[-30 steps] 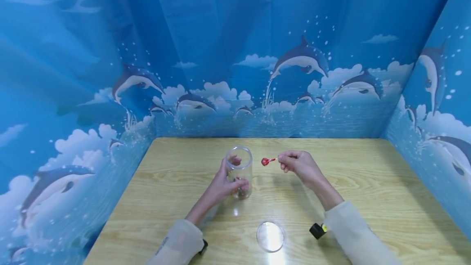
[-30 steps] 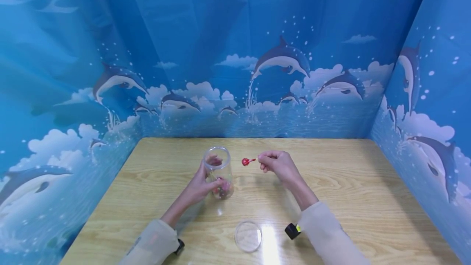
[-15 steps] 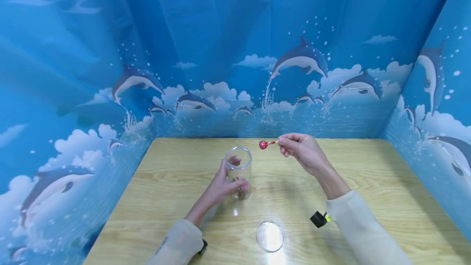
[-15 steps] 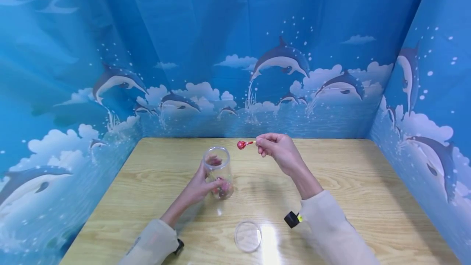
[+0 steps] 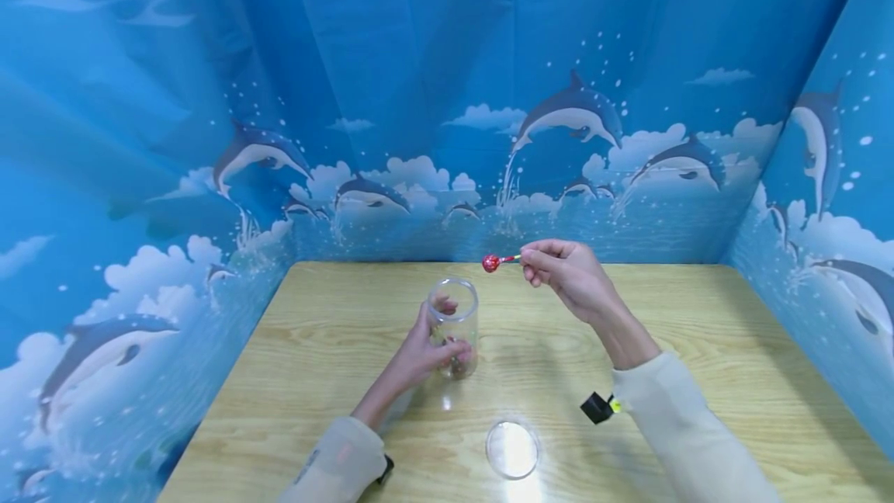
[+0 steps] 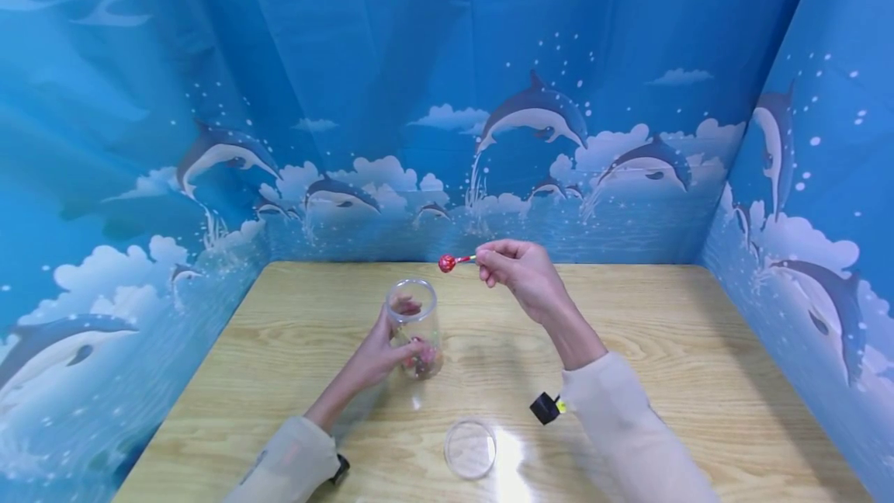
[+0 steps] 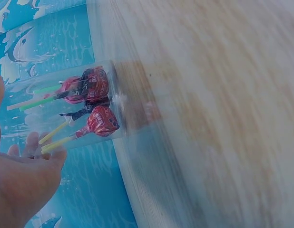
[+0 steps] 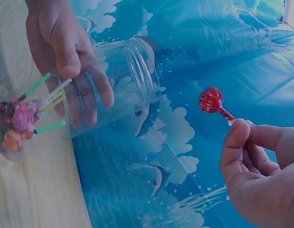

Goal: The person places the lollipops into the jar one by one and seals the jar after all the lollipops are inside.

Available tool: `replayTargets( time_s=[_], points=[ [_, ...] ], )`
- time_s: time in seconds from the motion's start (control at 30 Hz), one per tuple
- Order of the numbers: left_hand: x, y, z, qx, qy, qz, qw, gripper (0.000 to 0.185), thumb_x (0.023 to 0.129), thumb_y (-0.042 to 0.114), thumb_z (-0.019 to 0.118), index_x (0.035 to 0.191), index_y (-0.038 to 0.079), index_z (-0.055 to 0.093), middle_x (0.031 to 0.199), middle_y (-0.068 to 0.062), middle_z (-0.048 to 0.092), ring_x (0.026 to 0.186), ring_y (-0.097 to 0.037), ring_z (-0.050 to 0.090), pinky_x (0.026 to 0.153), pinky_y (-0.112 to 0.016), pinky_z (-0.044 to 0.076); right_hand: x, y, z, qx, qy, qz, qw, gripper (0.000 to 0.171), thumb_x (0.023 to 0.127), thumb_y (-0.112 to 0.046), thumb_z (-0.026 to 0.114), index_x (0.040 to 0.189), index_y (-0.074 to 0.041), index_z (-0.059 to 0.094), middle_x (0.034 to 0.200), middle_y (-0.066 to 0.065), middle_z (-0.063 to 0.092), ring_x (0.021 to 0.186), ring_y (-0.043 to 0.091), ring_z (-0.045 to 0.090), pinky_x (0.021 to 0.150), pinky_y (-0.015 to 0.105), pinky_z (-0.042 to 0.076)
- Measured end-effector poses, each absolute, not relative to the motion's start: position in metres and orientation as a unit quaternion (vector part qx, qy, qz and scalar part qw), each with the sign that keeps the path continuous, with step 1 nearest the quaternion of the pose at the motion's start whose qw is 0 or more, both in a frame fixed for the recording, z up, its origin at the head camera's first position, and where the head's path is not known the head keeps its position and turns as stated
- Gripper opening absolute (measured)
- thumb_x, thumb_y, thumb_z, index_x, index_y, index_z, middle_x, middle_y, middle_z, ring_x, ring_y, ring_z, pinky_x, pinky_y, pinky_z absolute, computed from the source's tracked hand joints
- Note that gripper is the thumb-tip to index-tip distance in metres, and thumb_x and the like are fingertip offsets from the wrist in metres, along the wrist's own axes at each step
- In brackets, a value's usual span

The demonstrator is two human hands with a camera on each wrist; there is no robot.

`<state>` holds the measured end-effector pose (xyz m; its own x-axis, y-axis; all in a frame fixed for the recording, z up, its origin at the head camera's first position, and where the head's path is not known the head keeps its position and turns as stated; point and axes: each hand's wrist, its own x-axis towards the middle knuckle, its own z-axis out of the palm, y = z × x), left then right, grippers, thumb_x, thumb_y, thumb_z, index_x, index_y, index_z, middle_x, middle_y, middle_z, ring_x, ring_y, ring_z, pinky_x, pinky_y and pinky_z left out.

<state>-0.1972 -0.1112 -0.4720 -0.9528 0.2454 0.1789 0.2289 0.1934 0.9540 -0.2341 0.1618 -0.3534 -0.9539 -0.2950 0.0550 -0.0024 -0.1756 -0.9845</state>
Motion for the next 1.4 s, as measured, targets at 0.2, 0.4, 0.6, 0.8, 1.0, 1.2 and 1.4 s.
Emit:
replayTargets(
  time_s=[0.2, 0.4, 0.6, 0.8, 1.0, 1.2, 1.4],
  points=[
    [-0.197, -0.111, -0.472, 0.158, 0.773, 0.614, 0.006, 0.082, 0.083, 0.009, 0.086, 0.150, 0.009, 0.037, 0.146, -0.015, 0.053, 0.139, -0.038, 0.046, 0.119, -0.064, 0.028, -0.234, 0.148, -0.354, -0.128, 0.643, -0.748, 0.108, 0.018, 0.102, -0.014, 0.067, 0.111, 0.002, 0.070, 0.086, 0.008, 0.067, 0.075, 0.016, 0.062, 0.066, 0.024, 0.056],
    [-0.198, -0.110, -0.472, 0.156, 0.775, 0.612, 0.010, 0.082, 0.084, 0.010, 0.085, 0.149, 0.008, 0.036, 0.147, -0.021, 0.050, 0.139, -0.039, 0.044, 0.118, -0.065, 0.028, -0.235, 0.128, -0.356, -0.137, 0.676, -0.713, 0.122, 0.027, 0.103, -0.013, 0.066, 0.116, 0.010, 0.066, 0.090, 0.013, 0.067, 0.076, 0.018, 0.062, 0.069, 0.026, 0.057],
    [-0.197, -0.111, -0.472, 0.149, 0.775, 0.613, 0.021, 0.084, 0.084, 0.008, 0.085, 0.151, 0.008, 0.034, 0.150, -0.024, 0.047, 0.140, -0.039, 0.043, 0.119, -0.065, 0.026, -0.236, 0.113, -0.356, -0.136, 0.698, -0.691, 0.128, 0.028, 0.102, -0.013, 0.066, 0.117, 0.010, 0.067, 0.091, 0.019, 0.066, 0.075, 0.019, 0.061, 0.068, 0.027, 0.057],
    [-0.197, -0.111, -0.472, 0.153, 0.775, 0.613, 0.017, 0.086, 0.084, 0.008, 0.085, 0.152, 0.006, 0.033, 0.149, -0.022, 0.048, 0.139, -0.040, 0.043, 0.118, -0.064, 0.028, -0.237, 0.108, -0.356, -0.143, 0.710, -0.678, 0.129, 0.024, 0.102, -0.016, 0.067, 0.114, 0.005, 0.071, 0.089, 0.015, 0.068, 0.076, 0.021, 0.061, 0.070, 0.028, 0.057],
    [-0.197, -0.111, -0.472, 0.158, 0.775, 0.611, 0.016, 0.088, 0.085, 0.011, 0.085, 0.154, 0.009, 0.031, 0.149, -0.023, 0.047, 0.138, -0.039, 0.044, 0.117, -0.064, 0.031, -0.236, 0.105, -0.354, -0.169, 0.735, -0.648, 0.112, 0.024, 0.101, -0.018, 0.068, 0.113, 0.002, 0.073, 0.090, 0.017, 0.068, 0.075, 0.020, 0.062, 0.072, 0.030, 0.058],
    [-0.197, -0.112, -0.472, 0.147, 0.778, 0.611, 0.029, 0.089, 0.086, 0.015, 0.085, 0.156, 0.015, 0.030, 0.149, -0.020, 0.046, 0.139, -0.038, 0.043, 0.114, -0.062, 0.036, -0.235, 0.099, -0.352, -0.220, 0.769, -0.595, 0.078, 0.023, 0.101, -0.019, 0.068, 0.112, 0.001, 0.075, 0.087, 0.020, 0.069, 0.073, 0.021, 0.062, 0.065, 0.030, 0.055],
    [-0.196, -0.112, -0.471, 0.131, 0.774, 0.618, 0.049, 0.092, 0.087, 0.015, 0.084, 0.158, 0.022, 0.026, 0.154, -0.016, 0.045, 0.124, -0.036, 0.057, 0.108, -0.058, 0.044, -0.233, 0.095, -0.353, -0.255, 0.797, -0.545, 0.054, 0.020, 0.102, -0.018, 0.068, 0.111, -0.002, 0.077, 0.080, 0.015, 0.068, 0.068, 0.026, 0.060, 0.057, 0.030, 0.052]
  ],
)
